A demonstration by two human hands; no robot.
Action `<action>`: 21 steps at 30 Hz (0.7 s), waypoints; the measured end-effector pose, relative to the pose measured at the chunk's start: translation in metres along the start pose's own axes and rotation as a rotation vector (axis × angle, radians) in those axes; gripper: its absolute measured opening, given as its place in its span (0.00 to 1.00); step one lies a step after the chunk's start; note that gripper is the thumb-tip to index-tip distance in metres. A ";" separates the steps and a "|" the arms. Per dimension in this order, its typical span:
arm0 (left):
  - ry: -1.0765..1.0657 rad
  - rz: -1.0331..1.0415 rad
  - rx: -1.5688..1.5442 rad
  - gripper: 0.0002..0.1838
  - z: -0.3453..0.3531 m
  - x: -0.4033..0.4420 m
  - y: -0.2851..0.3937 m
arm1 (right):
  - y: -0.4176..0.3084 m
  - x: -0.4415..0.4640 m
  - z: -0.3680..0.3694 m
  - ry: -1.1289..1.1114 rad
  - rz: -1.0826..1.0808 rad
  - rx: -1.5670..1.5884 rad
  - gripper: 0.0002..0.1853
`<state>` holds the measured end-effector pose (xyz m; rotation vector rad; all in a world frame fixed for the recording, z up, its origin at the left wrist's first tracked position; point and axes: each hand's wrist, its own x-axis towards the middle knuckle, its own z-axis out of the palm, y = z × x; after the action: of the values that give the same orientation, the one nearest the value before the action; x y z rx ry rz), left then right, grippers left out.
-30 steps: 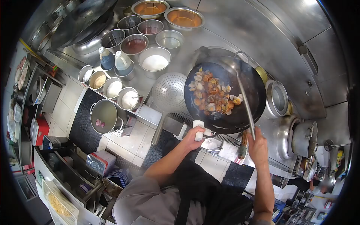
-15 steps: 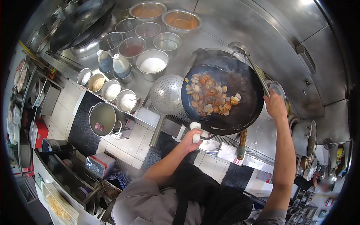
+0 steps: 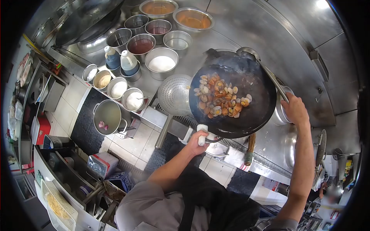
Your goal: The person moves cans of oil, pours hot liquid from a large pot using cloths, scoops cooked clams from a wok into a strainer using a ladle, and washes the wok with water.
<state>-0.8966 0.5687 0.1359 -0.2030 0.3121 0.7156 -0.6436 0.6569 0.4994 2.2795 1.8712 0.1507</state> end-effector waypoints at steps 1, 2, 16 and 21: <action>-0.001 0.010 -0.015 0.09 -0.004 0.001 -0.001 | 0.002 0.000 -0.002 0.008 -0.019 0.016 0.16; -0.003 0.019 -0.029 0.10 -0.009 0.004 -0.002 | 0.007 0.000 -0.004 0.016 -0.037 0.032 0.17; -0.045 0.037 -0.061 0.13 -0.010 0.003 -0.004 | 0.001 0.001 -0.028 0.056 -0.081 0.003 0.17; -0.039 0.055 -0.058 0.14 -0.010 0.004 -0.004 | -0.004 0.002 -0.035 0.025 -0.084 0.000 0.16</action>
<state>-0.8933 0.5654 0.1252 -0.2355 0.2607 0.7823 -0.6540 0.6624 0.5324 2.2046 1.9752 0.1680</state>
